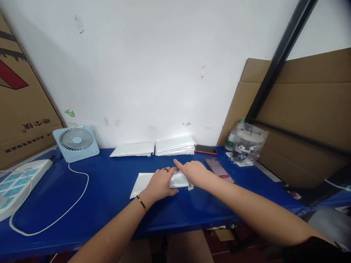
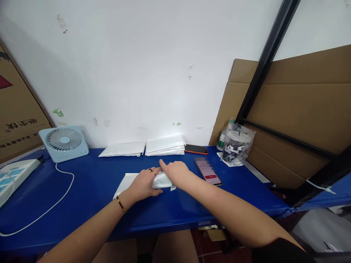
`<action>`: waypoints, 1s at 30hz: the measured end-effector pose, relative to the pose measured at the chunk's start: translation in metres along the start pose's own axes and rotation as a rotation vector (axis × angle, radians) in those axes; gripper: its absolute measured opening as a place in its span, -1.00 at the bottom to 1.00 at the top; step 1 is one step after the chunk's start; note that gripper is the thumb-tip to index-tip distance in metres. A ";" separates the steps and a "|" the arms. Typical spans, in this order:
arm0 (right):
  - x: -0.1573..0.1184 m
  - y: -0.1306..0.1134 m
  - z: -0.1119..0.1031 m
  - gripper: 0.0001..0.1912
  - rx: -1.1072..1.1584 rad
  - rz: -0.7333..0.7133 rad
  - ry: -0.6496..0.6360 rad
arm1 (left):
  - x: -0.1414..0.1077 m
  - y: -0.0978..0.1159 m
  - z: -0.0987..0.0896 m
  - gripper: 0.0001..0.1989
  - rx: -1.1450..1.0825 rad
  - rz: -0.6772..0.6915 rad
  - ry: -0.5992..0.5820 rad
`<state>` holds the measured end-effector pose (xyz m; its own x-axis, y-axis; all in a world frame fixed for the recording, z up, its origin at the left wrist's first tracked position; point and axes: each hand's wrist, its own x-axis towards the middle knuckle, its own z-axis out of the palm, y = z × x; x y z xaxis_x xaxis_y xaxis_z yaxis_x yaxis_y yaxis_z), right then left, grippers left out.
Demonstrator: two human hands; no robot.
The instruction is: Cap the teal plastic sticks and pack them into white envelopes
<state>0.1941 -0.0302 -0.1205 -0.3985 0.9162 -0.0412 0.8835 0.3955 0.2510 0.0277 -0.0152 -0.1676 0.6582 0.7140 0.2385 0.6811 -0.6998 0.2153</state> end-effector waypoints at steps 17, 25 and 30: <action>0.011 -0.026 0.058 -0.38 1.459 0.168 0.385 | 0.003 0.001 0.002 -0.47 0.031 -0.090 -0.032; -0.018 0.024 0.069 -0.56 1.116 -0.060 0.247 | -0.017 -0.023 -0.004 -0.23 -0.013 0.115 -0.164; -0.059 0.014 0.061 -0.57 1.020 -0.233 0.086 | -0.051 -0.030 -0.007 -0.30 0.038 -0.019 -0.044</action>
<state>0.2452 -0.0745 -0.1735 -0.5664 0.8186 0.0954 0.5552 0.4645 -0.6899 -0.0285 -0.0309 -0.1796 0.6582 0.7278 0.1926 0.7046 -0.6856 0.1828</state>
